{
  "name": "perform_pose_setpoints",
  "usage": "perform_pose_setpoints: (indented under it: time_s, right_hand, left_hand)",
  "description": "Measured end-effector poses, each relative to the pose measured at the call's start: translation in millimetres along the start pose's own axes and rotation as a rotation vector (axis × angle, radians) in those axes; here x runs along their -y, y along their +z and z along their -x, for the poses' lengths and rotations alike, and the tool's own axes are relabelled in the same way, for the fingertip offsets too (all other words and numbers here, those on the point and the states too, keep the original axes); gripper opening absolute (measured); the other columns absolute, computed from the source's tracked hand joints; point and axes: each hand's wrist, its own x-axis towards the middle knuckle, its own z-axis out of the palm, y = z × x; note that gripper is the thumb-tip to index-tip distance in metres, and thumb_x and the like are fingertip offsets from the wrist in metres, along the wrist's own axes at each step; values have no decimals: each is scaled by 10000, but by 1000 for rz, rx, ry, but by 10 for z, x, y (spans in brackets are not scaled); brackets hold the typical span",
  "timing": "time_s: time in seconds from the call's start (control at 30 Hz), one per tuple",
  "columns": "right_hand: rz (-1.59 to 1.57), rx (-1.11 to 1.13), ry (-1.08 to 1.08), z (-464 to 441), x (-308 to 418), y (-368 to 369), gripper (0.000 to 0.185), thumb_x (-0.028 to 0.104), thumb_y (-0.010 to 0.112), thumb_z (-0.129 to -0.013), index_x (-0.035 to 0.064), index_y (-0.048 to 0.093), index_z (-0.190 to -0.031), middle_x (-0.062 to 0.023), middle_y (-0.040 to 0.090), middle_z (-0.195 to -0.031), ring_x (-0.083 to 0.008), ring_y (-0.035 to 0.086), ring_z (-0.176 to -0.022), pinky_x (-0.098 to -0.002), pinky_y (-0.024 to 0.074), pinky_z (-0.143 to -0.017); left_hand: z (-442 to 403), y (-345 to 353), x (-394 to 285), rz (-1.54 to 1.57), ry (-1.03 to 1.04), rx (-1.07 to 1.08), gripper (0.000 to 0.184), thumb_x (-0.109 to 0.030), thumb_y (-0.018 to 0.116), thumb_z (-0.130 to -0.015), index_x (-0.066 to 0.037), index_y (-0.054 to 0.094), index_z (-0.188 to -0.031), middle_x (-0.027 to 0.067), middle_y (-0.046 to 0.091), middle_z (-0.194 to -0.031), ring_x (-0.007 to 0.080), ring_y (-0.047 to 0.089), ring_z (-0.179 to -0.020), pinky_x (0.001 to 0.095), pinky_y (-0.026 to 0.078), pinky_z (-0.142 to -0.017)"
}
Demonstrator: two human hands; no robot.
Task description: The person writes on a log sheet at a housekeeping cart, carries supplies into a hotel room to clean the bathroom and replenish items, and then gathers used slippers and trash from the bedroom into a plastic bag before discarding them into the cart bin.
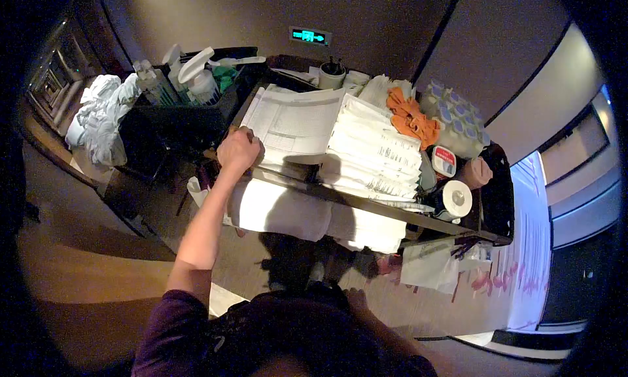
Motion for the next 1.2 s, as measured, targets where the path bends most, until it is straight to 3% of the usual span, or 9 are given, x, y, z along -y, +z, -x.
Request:
perform_pose_setpoints:
  time_s: [0.27,0.37,0.43,0.53,0.6,0.73,0.87,1.0,1.2]
  right_hand:
    - [-45,-82,138,74,158,115,196,171,577,-871,99,693,-1012,-124,692,-975,-325,660,-986,-460,513,-800]
    - [-121,-60,-4,217,257,-146,194,172,569,-891,60,682,-1004,-159,702,-991,-372,661,-994,-492,518,-830]
    - [-49,286,-131,293,430,-756,314,206,582,-894,27,680,-1132,-215,689,-1037,-379,680,-985,-481,545,-860]
    - [-168,441,-101,188,687,-1898,297,194,560,-942,36,673,-1167,-212,707,-1012,-321,698,-951,-439,559,-848]
    - [-290,281,-351,167,936,-2759,252,177,551,-983,71,693,-1161,-160,728,-995,-256,699,-860,-393,569,-796]
    - [-704,-342,-403,-405,1051,-4052,231,189,651,-960,78,714,-1152,-58,751,-995,-143,689,-933,-298,548,-835]
    - [-562,-727,-390,-1438,736,-5145,230,119,568,-954,-14,722,-1060,-64,703,-787,-115,612,-715,-289,503,-660]
    - [-330,-852,-196,-2733,105,-5788,229,178,625,-864,44,763,-987,-178,747,-947,-313,725,-871,-424,560,-791]
    - [-54,-606,-131,-3607,-27,-6217,244,194,794,-767,67,787,-975,-149,750,-921,-277,722,-863,-384,556,-792]
  left_hand:
    - [50,28,20,67,120,-120,263,-199,643,-846,17,688,-991,220,589,-1180,390,654,-1007,491,546,-844]
    - [45,21,-2,90,176,-173,255,-165,658,-823,44,673,-968,219,549,-1168,400,609,-1049,492,544,-845]
    - [44,-25,-24,-13,236,-107,303,-148,639,-826,57,657,-1048,240,542,-1259,407,586,-1112,470,534,-888]
    - [-101,143,43,-189,301,-7,424,-139,606,-832,80,583,-1194,309,470,-1389,418,558,-1175,444,515,-936]
    - [-131,163,34,-220,300,10,482,-139,588,-838,96,522,-1253,341,460,-1400,426,552,-1190,443,509,-953]
    - [-396,-18,-159,-199,208,236,575,-148,556,-859,132,404,-1337,375,554,-1296,443,584,-1185,450,515,-963]
    - [-855,258,-236,-163,200,167,514,-151,545,-876,137,429,-1285,312,683,-1113,422,692,-1034,447,556,-891]
    - [-1237,380,-393,-204,191,186,511,-167,566,-874,124,439,-1275,291,692,-1113,409,700,-1020,447,566,-868]
    - [-1578,572,-615,-335,228,183,533,-212,583,-885,79,486,-1321,240,691,-1172,378,708,-1031,435,577,-840]
